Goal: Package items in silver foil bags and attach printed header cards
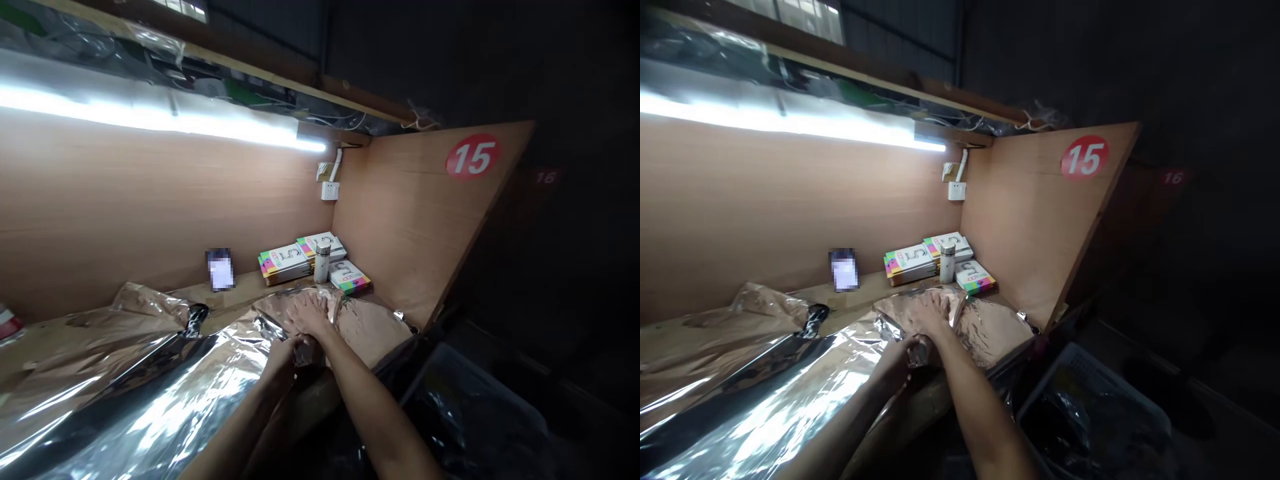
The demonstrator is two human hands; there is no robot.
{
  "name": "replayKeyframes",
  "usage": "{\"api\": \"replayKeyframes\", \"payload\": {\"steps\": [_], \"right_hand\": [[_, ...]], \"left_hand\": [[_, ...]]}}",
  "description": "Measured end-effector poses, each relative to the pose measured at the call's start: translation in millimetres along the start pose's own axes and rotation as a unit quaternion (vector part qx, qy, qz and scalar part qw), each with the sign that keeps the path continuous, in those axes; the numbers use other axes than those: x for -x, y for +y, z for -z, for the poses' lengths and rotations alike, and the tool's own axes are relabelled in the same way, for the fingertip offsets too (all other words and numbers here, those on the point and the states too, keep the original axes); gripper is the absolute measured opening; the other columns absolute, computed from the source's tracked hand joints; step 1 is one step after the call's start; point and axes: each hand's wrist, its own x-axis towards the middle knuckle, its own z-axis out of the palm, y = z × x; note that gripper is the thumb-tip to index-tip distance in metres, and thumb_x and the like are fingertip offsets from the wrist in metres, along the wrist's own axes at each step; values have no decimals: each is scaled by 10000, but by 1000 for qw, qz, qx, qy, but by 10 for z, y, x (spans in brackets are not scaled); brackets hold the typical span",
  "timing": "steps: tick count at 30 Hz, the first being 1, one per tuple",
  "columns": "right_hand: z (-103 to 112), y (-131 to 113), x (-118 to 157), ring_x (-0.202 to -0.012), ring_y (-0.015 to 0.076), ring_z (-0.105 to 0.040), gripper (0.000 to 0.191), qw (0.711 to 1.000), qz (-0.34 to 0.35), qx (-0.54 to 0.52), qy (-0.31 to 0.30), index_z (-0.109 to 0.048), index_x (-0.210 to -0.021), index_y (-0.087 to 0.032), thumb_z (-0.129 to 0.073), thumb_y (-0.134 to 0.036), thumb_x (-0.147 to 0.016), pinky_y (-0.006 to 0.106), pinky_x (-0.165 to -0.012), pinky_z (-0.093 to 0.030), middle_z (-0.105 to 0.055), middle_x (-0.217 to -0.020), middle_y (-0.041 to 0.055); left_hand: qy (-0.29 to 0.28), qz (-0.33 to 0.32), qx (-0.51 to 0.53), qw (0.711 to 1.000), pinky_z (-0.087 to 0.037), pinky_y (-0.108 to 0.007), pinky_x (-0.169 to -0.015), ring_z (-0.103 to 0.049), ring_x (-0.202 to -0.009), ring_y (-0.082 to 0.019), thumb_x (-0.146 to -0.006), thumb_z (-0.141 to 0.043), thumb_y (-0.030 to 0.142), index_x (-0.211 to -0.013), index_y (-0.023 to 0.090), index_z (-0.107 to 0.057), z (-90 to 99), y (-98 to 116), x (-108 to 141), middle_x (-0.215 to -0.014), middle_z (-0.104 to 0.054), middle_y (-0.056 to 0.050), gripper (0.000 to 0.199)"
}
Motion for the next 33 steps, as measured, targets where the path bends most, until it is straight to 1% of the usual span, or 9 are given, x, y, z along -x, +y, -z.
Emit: {"api": "replayKeyframes", "payload": {"steps": [6, 8, 10, 12, 19, 23, 27, 30, 33], "right_hand": [[-363, -55, -113, -1582, 426, -73, 726, 996, -84, 7, -21, -285, -1642, -245, -277, -634, -1029, 764, -1172, -26, -143, -1729, 183], [-374, -83, -150, -1580, 430, -77, 726, 995, -95, 13, -23, -275, -1646, -247, -269, -630, -1030, 767, -1168, -11, -140, -1730, 182], [-350, -92, -149, -1573, 430, -122, 683, 995, -98, 20, -22, -311, -1635, -256, -268, -592, -1042, 768, -1164, -29, -177, -1724, 175], [-314, -50, -85, -1571, 418, -137, 625, 996, -89, 30, -11, -354, -1619, -257, -297, -522, -1056, 755, -1171, -36, -202, -1720, 163], [-142, 660, 390, -1498, 330, -363, 504, 997, -21, 29, 75, -579, -1461, -285, -568, -435, -980, 603, -1227, -158, -470, -1600, 127], [6, 930, 459, -1292, 422, -571, 516, 971, -186, 9, 150, -721, -1222, -111, -456, -495, -1002, 625, -1050, -388, -643, -1303, 315], [89, 764, 303, -895, 373, -715, 387, 970, -189, -45, 149, -766, -913, -118, -596, -465, -893, 504, -812, -528, -739, -882, 220], [208, 362, 217, -881, 298, -700, 360, 974, -98, -89, 185, -726, -1028, -98, -461, -326, -947, 411, -805, -545, -739, -919, 173], [346, -220, 353, -1101, 259, -647, 327, 966, 46, -126, 223, -672, -1158, -142, -437, -264, -965, 375, -948, -525, -690, -1210, 159]], "left_hand": [[52, -144, -189, 970, -584, -422, -824, -719, -942, -297, -777, -690, 164, -1333, 176, -545, 392, 163, 38, -1028, -717, -111, 575], [29, -271, -365, 890, -507, -481, -1031, -625, -1236, -315, -909, -567, 211, -1451, 192, -485, 439, 142, 51, -1321, -644, -167, 548], [-17, -356, -534, 766, -376, -539, -1167, -474, -1422, -330, -967, -490, 253, -1506, 207, -471, 449, 67, 63, -1517, -525, -170, 541], [-47, -350, -613, 707, -268, -617, -1213, -371, -1494, -386, -952, -551, 358, -1496, 205, -517, 454, -34, 73, -1576, -480, -173, 567], [-84, -263, -711, 647, -18, -631, -1260, -30, -1582, -452, -904, -429, 792, -1614, 145, -371, 545, -159, 96, -1706, -222, -185, 962], [-86, -271, -698, 657, 16, -617, -1263, -27, -1584, -446, -899, -416, 801, -1620, 167, -360, 580, -155, 98, -1714, -216, -165, 962], [-95, -270, -665, 690, 39, -617, -1260, -1, -1588, -433, -892, -458, 785, -1604, 147, -391, 538, -183, 137, -1704, -229, -189, 958], [-96, -265, -513, 811, 15, -605, -1268, -97, -1583, -435, -790, -661, 730, -1495, 152, -549, 489, -80, 161, -1646, -375, -194, 918], [-18, -253, -326, 911, -168, -557, -1271, -294, -1539, -394, -823, -680, 627, -1411, 167, -606, 658, 284, 213, -1563, -506, -179, 751]]}}
